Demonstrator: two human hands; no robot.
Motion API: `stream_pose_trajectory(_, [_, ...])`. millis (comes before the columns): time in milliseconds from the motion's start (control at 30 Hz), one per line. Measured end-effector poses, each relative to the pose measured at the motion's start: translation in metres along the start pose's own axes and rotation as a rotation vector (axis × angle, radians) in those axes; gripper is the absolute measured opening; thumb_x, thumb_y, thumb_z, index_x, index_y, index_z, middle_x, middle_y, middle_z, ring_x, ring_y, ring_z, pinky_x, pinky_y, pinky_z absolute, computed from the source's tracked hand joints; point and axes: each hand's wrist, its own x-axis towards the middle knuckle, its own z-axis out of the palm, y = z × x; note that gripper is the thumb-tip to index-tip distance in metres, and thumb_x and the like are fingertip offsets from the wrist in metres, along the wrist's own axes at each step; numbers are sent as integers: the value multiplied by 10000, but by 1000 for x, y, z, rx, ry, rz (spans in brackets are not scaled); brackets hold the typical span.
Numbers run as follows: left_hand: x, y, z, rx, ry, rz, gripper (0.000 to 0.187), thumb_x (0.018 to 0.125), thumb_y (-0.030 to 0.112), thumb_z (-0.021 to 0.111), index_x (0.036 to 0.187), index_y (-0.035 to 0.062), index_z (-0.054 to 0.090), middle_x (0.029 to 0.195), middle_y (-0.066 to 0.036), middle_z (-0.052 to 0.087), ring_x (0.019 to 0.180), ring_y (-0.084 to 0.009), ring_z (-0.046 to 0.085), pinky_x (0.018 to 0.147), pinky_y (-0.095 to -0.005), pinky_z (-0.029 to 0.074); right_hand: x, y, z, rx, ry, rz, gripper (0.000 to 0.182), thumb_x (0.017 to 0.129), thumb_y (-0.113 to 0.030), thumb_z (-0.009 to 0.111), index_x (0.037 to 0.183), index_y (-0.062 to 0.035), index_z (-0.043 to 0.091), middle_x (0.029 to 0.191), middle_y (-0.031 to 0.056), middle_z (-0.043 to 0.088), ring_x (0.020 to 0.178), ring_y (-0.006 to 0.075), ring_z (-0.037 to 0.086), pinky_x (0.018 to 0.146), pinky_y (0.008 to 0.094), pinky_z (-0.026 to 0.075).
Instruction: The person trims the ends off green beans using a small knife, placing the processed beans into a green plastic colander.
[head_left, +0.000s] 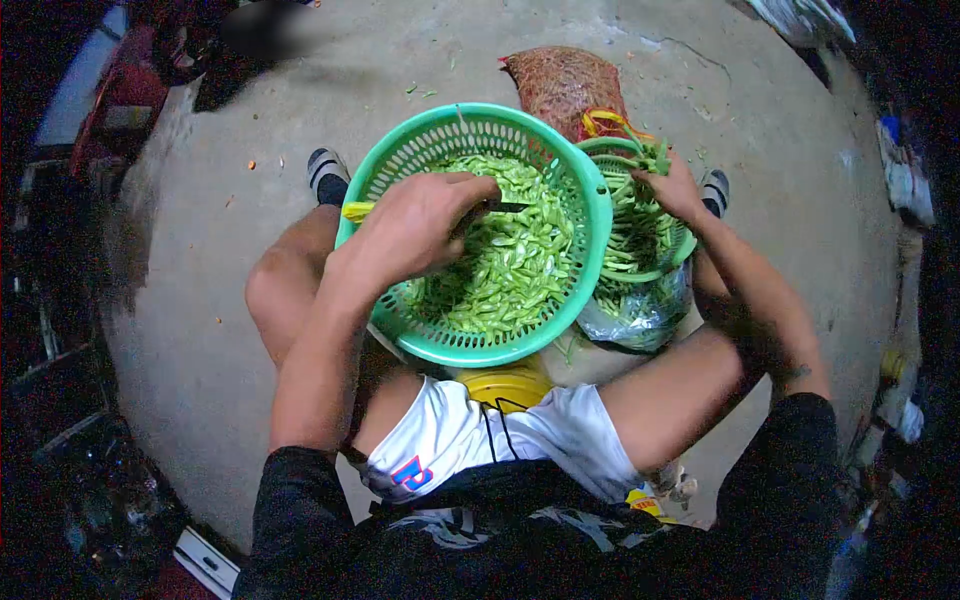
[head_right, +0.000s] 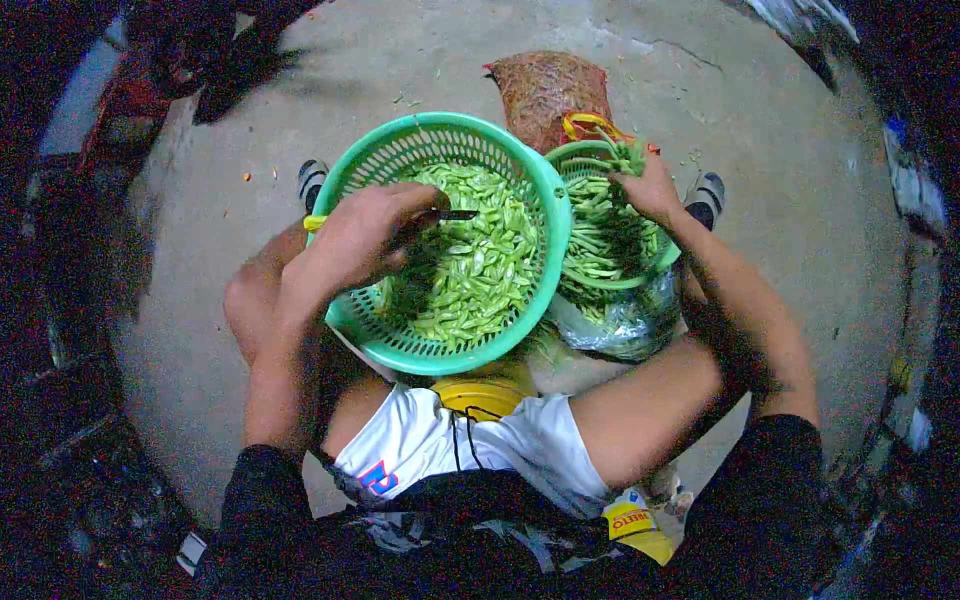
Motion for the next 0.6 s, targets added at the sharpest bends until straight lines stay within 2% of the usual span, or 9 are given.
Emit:
stream_pose_trajectory(67, [-3, -3, 4, -14, 8, -5, 467, 681, -46, 700, 1133, 25, 604, 1050, -176, 679, 1013, -395, 660, 886, -473, 540, -9, -19, -10, 222, -73, 72, 465, 815, -223, 783, 1230, -57, 656, 1062, 125, 739, 956, 209, 684, 868, 351, 528])
stream_pose_trajectory(100, [-4, -5, 7, -27, 0, -7, 485, 674, -69, 705, 1139, 24, 603, 1075, -177, 680, 1022, -394, 660, 898, -462, 536, -1, 9, -8, -31, -116, 254, 397, 802, -204, 773, 1160, -50, 694, 977, 105, 746, 881, 205, 695, 824, 343, 537])
stream_pose_trajectory(133, [-5, -7, 10, -26, 15, -8, 485, 674, -69, 705, 1139, 24, 603, 1075, -177, 680, 1022, -394, 660, 898, -462, 536, -5, 3, -10, -41, -114, 242, 397, 802, -204, 773, 1160, -50, 694, 977, 105, 746, 881, 205, 695, 824, 343, 537])
stream_pose_trajectory(200, [-4, -10, 16, 22, 24, 40, 467, 698, -54, 703, 1150, 27, 612, 1067, -183, 686, 1028, -393, 664, 902, -460, 538, -18, -7, -12, -446, -229, 329, 448, 801, -322, 716, 1149, -42, 693, 1073, 203, 734, 1008, 329, 711, 883, 429, 544])
stream_pose_trajectory(233, [-4, -10, 18, 25, 31, 39, 467, 698, -54, 703, 1150, 27, 612, 1067, -183, 686, 1028, -393, 664, 902, -460, 538, -17, 4, -11, -449, -226, 324, 448, 801, -322, 716, 1149, -42, 693, 1073, 203, 734, 1008, 329, 711, 883, 429, 544])
stream_pose_trajectory(333, [-7, -11, 19, -3, 29, 24, 474, 708, -54, 696, 1168, 32, 619, 1085, -181, 692, 1047, -400, 661, 914, -460, 538, -6, 80, -2, -328, -272, 454, 426, 815, -336, 675, 1099, -20, 707, 1045, 215, 733, 995, 356, 711, 894, 459, 538])
stream_pose_trajectory(367, [-7, -12, 18, 6, 23, -3, 497, 708, -54, 694, 1190, 35, 618, 1101, -182, 693, 1056, -398, 661, 920, -461, 537, -1, 101, -1, -206, -205, 348, 340, 808, -247, 694, 1051, -10, 714, 956, 164, 732, 855, 279, 695, 781, 414, 536])
stream_pose_trajectory(400, [-7, -11, 17, 14, 19, -28, 519, 708, -53, 692, 1213, 39, 618, 1117, -182, 694, 1065, -396, 661, 926, -462, 536, -1, 94, -5, -86, -138, 242, 257, 801, -158, 713, 1004, 0, 721, 868, 114, 732, 716, 201, 678, 668, 369, 534])
stream_pose_trajectory(600, [-3, -10, 18, -11, 63, -63, 558, 711, -49, 679, 1257, 38, 605, 1149, -195, 697, 1076, -401, 662, 929, -472, 536, 1, 62, -34, 128, -94, 473, 216, 849, -168, 738, 947, 22, 700, 781, 89, 681, 597, 192, 629, 526, 338, 484])
